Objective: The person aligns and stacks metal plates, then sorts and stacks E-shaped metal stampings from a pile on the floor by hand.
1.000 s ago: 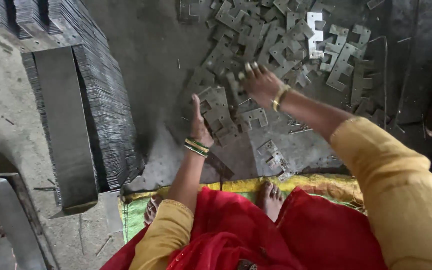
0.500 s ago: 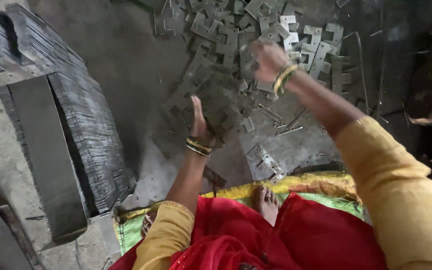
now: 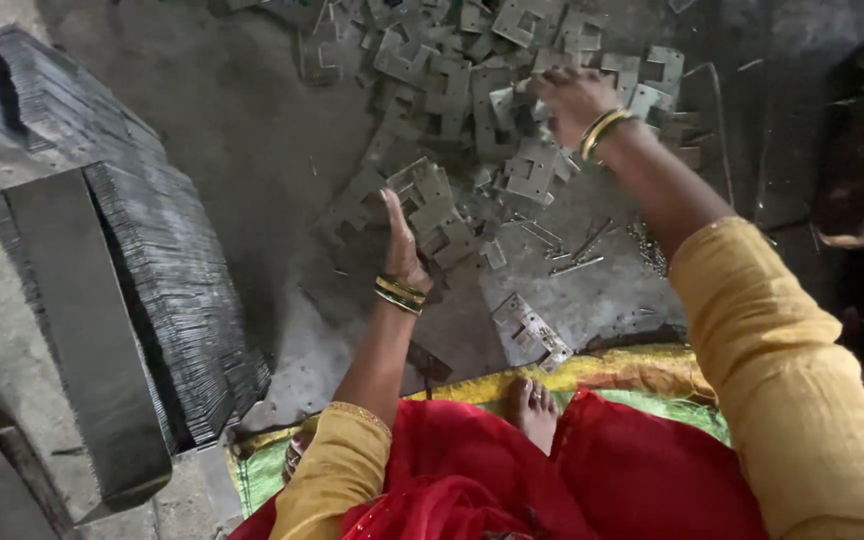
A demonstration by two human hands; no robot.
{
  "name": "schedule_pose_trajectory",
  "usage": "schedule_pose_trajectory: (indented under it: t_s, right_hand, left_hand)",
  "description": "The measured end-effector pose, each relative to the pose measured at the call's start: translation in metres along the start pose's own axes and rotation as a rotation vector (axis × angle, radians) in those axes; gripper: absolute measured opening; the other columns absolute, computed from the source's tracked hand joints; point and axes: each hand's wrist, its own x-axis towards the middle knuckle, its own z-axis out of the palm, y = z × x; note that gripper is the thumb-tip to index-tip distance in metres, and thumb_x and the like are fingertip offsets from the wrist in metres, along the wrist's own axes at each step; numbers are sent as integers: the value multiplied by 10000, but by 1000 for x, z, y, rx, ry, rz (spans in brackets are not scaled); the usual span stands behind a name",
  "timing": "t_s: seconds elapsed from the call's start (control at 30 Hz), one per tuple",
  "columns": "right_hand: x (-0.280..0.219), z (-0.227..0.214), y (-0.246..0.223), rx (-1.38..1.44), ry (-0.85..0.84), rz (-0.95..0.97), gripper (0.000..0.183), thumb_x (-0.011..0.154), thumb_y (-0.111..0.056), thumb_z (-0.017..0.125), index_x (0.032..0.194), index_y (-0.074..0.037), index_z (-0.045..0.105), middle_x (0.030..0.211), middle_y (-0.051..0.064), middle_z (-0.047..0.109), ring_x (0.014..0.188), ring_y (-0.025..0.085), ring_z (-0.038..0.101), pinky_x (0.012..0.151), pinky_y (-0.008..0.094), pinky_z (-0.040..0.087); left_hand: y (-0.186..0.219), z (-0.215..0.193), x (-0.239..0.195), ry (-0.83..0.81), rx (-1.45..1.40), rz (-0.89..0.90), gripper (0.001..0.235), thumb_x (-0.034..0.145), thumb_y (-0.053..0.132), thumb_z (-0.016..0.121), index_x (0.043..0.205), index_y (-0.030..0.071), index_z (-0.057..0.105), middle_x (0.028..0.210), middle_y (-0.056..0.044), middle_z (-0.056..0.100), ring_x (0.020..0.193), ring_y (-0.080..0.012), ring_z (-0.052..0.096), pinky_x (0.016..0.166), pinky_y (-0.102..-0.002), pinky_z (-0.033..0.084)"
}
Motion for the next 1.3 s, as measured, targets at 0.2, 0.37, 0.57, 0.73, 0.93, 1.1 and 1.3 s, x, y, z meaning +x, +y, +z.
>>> schedule_pose_trajectory:
  t_s: [0.2,0.37,0.57,0.73,0.93,1.1,1.3]
  right_hand:
    - [-27,8,-11,-11,121,-69,716,640,-176,849,1287,-40,574,1168,181,668,1178,359,616,973,507,517]
    - [-22,-4,-10,-60,-2,168,443,903,-321,715,1244,-47,641,978,211,699,825,317,706,659,453,604]
    - [-70,-61,-60,410,219,-199,372,884,-268,778,1177,-56,690,1084,190,755,860,254,728,750,360,596]
    - [-40,-6,-23,89,127,48,537,862,-168,745,1385,-152,623,1310,129,694,1137,280,657,904,444,549]
    - [-65,9,-8,-55,-87,1,736,682,-145,857,1368,-214,600,1495,107,488,1417,322,405,1140,486,393]
    - [-107,28,12,68,-129,132,767,735,3,686,1433,-298,586,1425,132,545,1337,358,472,1016,547,468]
    - [-103,42,37,-132,-276,180,368,889,-185,656,1222,-300,758,1149,89,759,1073,305,715,894,468,595]
  left_hand:
    - [-8,9,-5,-37,-4,-64,778,919,813,460,1253,126,607,1031,-75,676,911,-256,684,818,-444,602]
    - [-11,13,-13,37,141,44,775,919,734,479,1433,158,546,1277,-63,658,1114,-248,654,961,-452,563]
    - [-3,38,-13,222,294,-13,893,836,822,352,1520,250,306,1465,-108,517,1271,-279,593,1006,-481,536]
    - [-19,-51,24,-7,279,-6,1047,989,896,364,1371,-78,403,1242,-247,568,982,-309,661,837,-465,576]
    - [-23,-34,8,7,255,-31,708,998,576,562,1462,43,511,1376,-113,597,1114,-217,669,958,-389,576]
    - [-30,-51,15,-25,534,239,659,1030,464,676,1522,44,554,1549,19,584,1391,-37,563,1155,-243,422]
    - [-15,12,-15,125,181,-98,604,858,426,787,1290,29,642,1171,-87,725,1017,-206,723,930,-391,589]
